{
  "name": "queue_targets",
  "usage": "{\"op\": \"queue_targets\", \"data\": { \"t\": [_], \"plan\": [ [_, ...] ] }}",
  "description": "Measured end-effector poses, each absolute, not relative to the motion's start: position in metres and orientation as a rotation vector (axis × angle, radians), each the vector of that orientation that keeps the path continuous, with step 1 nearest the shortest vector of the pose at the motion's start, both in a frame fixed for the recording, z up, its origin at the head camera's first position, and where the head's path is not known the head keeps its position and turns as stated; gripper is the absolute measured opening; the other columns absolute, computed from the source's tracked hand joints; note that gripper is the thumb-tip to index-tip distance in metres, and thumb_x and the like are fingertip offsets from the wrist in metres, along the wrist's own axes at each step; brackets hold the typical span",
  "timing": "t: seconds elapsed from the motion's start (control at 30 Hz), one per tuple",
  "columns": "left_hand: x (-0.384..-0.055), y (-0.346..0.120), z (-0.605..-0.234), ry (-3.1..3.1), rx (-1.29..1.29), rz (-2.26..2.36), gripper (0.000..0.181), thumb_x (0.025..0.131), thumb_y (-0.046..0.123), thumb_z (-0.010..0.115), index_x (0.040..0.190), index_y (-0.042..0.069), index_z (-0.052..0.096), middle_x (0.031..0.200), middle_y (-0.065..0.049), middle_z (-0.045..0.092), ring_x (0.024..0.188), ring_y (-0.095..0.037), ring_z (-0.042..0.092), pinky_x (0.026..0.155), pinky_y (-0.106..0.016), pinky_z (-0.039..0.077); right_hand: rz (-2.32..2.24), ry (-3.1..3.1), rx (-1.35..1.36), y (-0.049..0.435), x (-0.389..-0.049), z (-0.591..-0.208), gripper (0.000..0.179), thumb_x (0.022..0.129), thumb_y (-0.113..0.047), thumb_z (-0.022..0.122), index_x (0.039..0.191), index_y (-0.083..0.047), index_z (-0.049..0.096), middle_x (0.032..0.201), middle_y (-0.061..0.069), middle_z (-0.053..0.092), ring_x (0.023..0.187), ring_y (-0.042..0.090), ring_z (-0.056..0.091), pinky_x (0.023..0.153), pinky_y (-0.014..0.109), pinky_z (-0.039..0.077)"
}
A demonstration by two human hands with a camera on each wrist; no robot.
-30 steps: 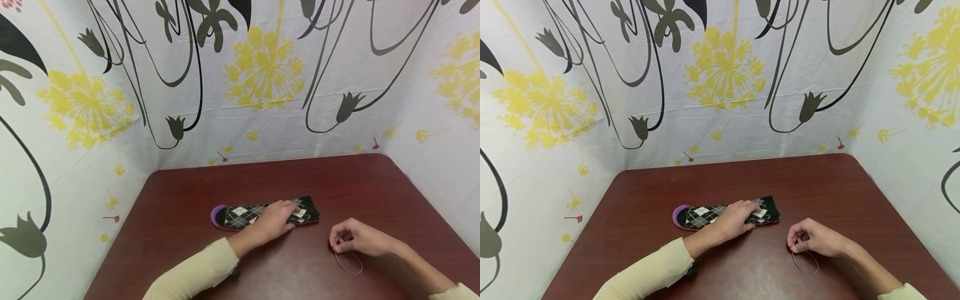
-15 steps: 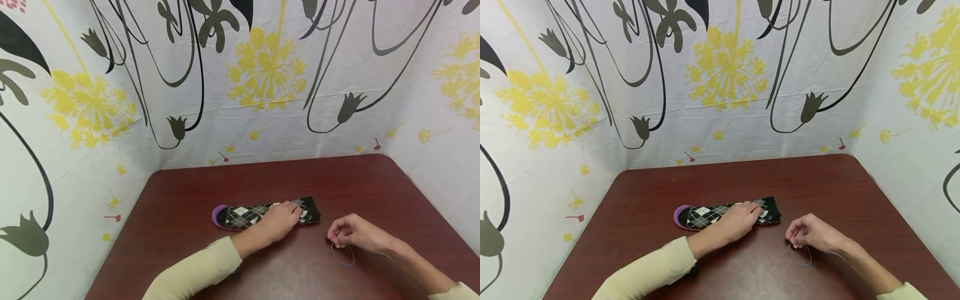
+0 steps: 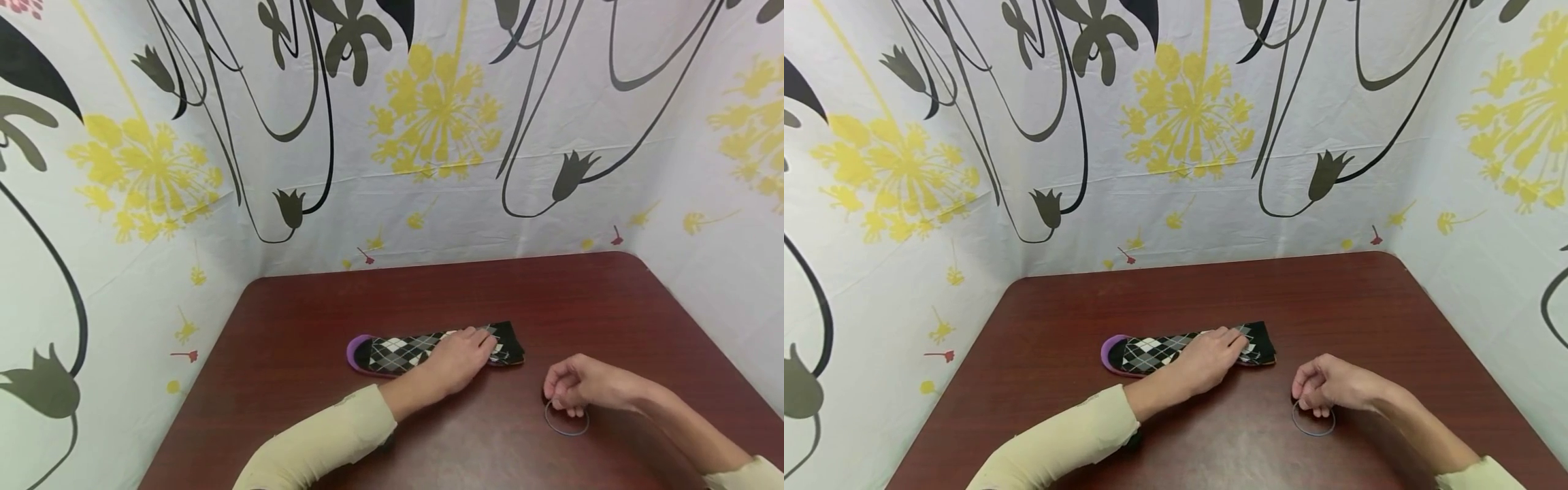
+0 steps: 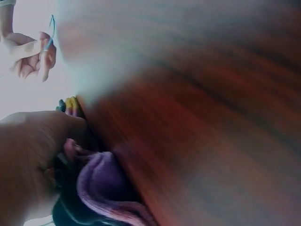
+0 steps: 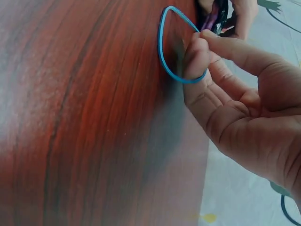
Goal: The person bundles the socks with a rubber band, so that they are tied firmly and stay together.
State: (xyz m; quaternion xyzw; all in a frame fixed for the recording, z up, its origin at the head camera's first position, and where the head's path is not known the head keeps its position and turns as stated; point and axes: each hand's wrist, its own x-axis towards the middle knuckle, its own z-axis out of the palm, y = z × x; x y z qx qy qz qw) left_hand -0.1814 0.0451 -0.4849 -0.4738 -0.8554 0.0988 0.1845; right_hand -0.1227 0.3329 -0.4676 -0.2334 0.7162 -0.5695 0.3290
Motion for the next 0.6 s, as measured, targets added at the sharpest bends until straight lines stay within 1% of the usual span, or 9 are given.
{"op": "queue_targets", "data": {
  "t": [0.17, 0.23, 0.3, 0.4, 0.5, 0.6],
  "plan": [
    [-0.188, 0.046, -0.487, -2.437, -1.339, 0.18, 0.032, 0.097, 0.02, 0.073, 0.128, 0.016, 0.067, 0.125, 0.002, 0.068, 0.106, -0.012, 0.066, 0.093, -0.022, 0.055, -1.588, 1.725, -0.48, 0.332, -0.128, -0.464, 0.019, 0.107, 0.001, 0.052, 0.116, 0.017, 0.057, 0.097, 0.011, 0.069, 0.075, 0.013, 0.063, 0.064, 0.024, 0.054],
    [-0.19, 0.046, -0.489, -2.436, -1.333, 0.144, 0.029, 0.096, 0.02, 0.074, 0.125, 0.017, 0.069, 0.122, 0.003, 0.069, 0.103, -0.011, 0.066, 0.091, -0.022, 0.055, -1.667, 1.638, -0.411, 0.332, -0.13, -0.463, 0.019, 0.11, -0.002, 0.05, 0.119, 0.012, 0.057, 0.102, 0.009, 0.069, 0.08, 0.013, 0.065, 0.067, 0.024, 0.054],
    [-0.192, 0.046, -0.49, -2.434, -1.321, 0.107, 0.026, 0.096, 0.02, 0.074, 0.121, 0.017, 0.07, 0.118, 0.004, 0.07, 0.1, -0.01, 0.067, 0.086, -0.021, 0.056, -1.773, 1.527, -0.347, 0.332, -0.133, -0.462, 0.019, 0.112, -0.003, 0.047, 0.122, 0.005, 0.061, 0.109, 0.009, 0.071, 0.085, 0.014, 0.066, 0.073, 0.025, 0.055],
    [-0.193, 0.046, -0.491, -2.433, -1.306, 0.074, 0.024, 0.097, 0.022, 0.074, 0.12, 0.018, 0.071, 0.117, 0.005, 0.071, 0.098, -0.01, 0.067, 0.081, -0.022, 0.057, -1.934, 1.359, -0.289, 0.332, -0.136, -0.462, 0.029, 0.114, -0.002, 0.041, 0.126, -0.006, 0.066, 0.124, 0.008, 0.073, 0.096, 0.015, 0.068, 0.085, 0.028, 0.057],
    [-0.194, 0.045, -0.49, -2.438, -1.3, 0.072, 0.025, 0.097, 0.025, 0.073, 0.121, 0.018, 0.071, 0.116, 0.005, 0.071, 0.097, -0.01, 0.067, 0.08, -0.023, 0.058, -2.047, 1.241, -0.269, 0.332, -0.139, -0.463, 0.037, 0.114, 0.001, 0.035, 0.13, -0.01, 0.066, 0.136, 0.007, 0.07, 0.107, 0.017, 0.069, 0.095, 0.032, 0.057],
    [-0.194, 0.045, -0.49, -2.463, -1.298, 0.074, 0.026, 0.099, 0.026, 0.072, 0.123, 0.018, 0.07, 0.117, 0.006, 0.072, 0.098, -0.009, 0.067, 0.081, -0.023, 0.058, -2.087, 1.208, -0.281, 0.331, -0.14, -0.465, 0.04, 0.112, 0.006, 0.034, 0.129, -0.012, 0.065, 0.143, 0.002, 0.067, 0.113, 0.018, 0.069, 0.095, 0.033, 0.057]
  ]
}}
